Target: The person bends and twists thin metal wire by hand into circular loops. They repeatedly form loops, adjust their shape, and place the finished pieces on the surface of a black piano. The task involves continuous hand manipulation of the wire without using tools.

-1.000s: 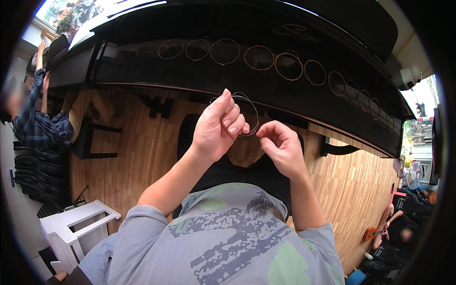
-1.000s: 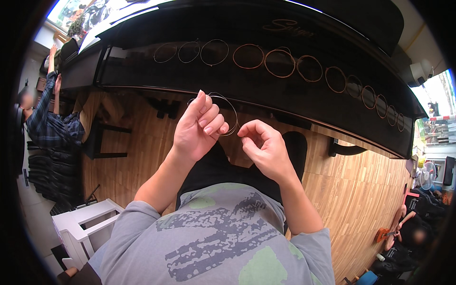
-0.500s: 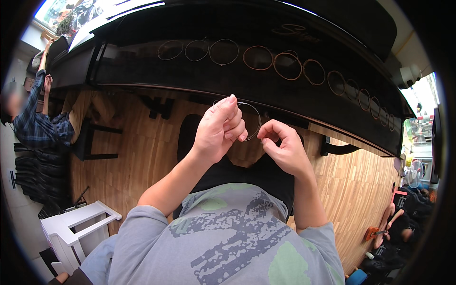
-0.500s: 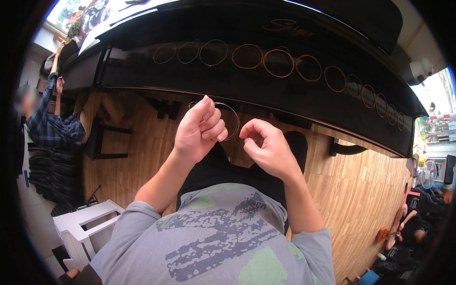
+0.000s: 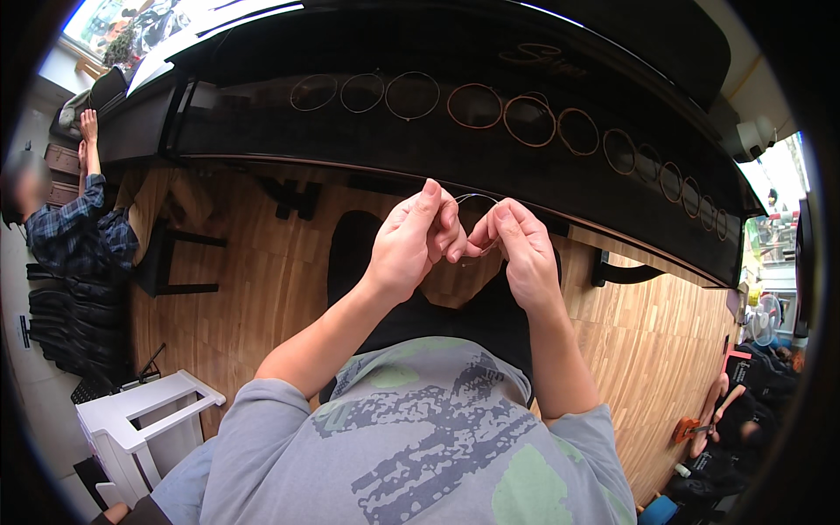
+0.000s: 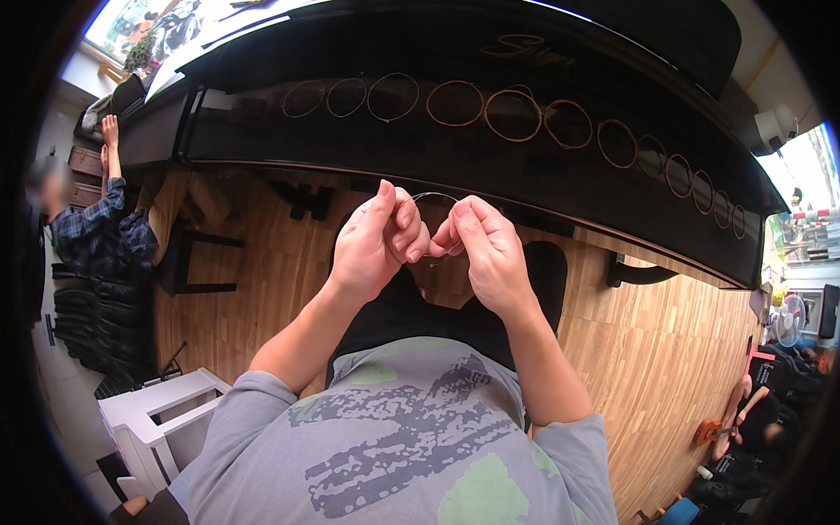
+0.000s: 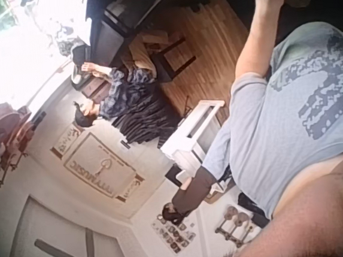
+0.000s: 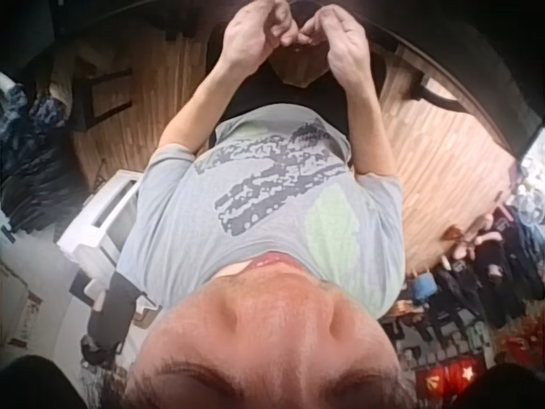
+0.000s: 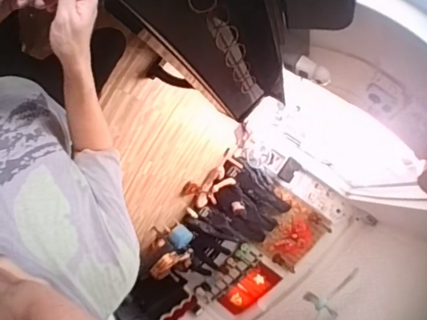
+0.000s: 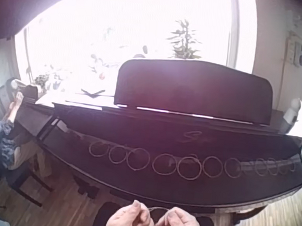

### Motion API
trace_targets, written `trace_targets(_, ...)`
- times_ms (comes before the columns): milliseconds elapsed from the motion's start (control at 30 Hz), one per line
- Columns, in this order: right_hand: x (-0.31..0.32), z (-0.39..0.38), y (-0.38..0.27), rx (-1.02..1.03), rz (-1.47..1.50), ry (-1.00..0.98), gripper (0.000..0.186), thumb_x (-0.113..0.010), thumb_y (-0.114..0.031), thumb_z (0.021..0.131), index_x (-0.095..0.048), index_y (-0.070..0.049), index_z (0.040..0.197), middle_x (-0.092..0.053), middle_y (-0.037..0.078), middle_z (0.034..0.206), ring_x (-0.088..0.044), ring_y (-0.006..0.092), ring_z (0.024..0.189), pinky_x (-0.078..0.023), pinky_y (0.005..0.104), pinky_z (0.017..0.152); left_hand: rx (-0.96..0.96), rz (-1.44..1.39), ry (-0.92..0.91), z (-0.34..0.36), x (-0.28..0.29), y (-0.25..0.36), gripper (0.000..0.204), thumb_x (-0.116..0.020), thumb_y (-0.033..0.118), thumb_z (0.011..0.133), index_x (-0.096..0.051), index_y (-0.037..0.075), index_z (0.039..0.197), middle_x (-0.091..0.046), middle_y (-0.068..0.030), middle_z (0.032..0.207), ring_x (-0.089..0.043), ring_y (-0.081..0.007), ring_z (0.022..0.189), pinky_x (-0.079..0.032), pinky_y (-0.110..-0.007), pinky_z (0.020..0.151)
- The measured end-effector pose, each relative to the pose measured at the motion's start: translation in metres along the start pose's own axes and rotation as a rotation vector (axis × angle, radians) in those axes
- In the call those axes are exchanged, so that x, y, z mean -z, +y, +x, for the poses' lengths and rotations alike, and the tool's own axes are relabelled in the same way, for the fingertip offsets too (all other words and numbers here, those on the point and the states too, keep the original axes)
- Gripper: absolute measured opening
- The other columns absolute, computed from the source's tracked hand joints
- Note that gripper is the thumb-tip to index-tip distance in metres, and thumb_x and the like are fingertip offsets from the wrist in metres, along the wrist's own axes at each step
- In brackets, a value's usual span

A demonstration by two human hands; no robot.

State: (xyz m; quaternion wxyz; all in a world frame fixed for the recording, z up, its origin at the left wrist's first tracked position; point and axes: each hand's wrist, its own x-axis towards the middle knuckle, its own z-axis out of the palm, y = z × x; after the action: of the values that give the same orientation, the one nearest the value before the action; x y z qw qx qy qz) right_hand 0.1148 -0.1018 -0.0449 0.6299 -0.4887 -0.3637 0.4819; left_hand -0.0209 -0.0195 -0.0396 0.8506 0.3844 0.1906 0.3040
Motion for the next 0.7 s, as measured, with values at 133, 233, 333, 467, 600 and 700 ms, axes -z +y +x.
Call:
trace_targets(133,0.007,0.001,-0.003,-0.105,0.06,0.019,0.031,-0.044,-0.026,0.101,-0.052,-0.007,0.078,-0.051,-0.002,0.067,-0.039,0.0011,0.05,-0.028,0.0165,0.044,0.046,-0.03,0.005,0.001,0.005,0.002,0.043,-0.032,0.037,0.103,-0.051,0.007,0.078,-0.045,0.0001,0.057,-0.056,-0.0167,0.063,-0.052,-0.034,0.076)
trace_targets(233,0.009,0.002,-0.008,-0.151,0.125,-0.016,0.032,-0.045,-0.026,0.1,-0.051,-0.007,0.075,-0.05,-0.002,0.066,-0.034,0.0005,0.047,-0.024,0.017,0.042,0.077,-0.137,-0.011,0.002,0.007,0.005,0.044,-0.032,0.036,0.103,-0.053,0.006,0.08,-0.048,-0.0006,0.058,-0.06,-0.0182,0.065,-0.052,-0.036,0.078)
trace_targets(333,0.01,0.003,-0.014,-0.161,0.259,-0.043,0.034,-0.044,-0.025,0.1,-0.048,-0.008,0.072,-0.05,-0.001,0.065,-0.03,0.0004,0.043,-0.021,0.018,0.04,0.115,-0.193,-0.011,0.001,0.007,0.009,0.044,-0.027,0.035,0.104,-0.051,0.008,0.078,-0.048,0.0,0.056,-0.06,-0.0193,0.067,-0.051,-0.04,0.082)
trace_targets(467,0.01,0.002,-0.014,-0.166,0.348,-0.067,0.035,-0.044,-0.025,0.1,-0.043,-0.009,0.068,-0.054,0.003,0.065,-0.026,0.0007,0.04,-0.017,0.0187,0.038,0.16,-0.25,-0.028,0.0,0.008,0.01,0.044,-0.024,0.034,0.104,-0.049,0.01,0.077,-0.048,0.0002,0.055,-0.061,-0.0199,0.067,-0.052,-0.042,0.083)
trace_targets(600,0.016,0.0,-0.013,-0.206,0.317,-0.058,0.036,-0.044,-0.026,0.099,-0.043,-0.01,0.067,-0.054,0.003,0.062,-0.026,0.0007,0.04,-0.017,0.0185,0.038,0.16,-0.249,-0.056,-0.001,0.01,0.012,0.046,-0.024,0.034,0.104,-0.052,0.009,0.078,-0.05,-0.0004,0.055,-0.063,-0.0207,0.067,-0.052,-0.042,0.082)
trace_targets(700,0.017,0.0,-0.015,-0.194,0.204,0.001,0.037,-0.044,-0.026,0.099,-0.043,-0.01,0.065,-0.051,0.0,0.058,-0.026,0.0003,0.041,-0.017,0.0184,0.038,0.155,-0.177,-0.085,-0.002,0.015,0.011,0.049,-0.023,0.034,0.104,-0.056,0.005,0.083,-0.055,-0.003,0.059,-0.065,-0.0225,0.073,-0.053,-0.041,0.082)
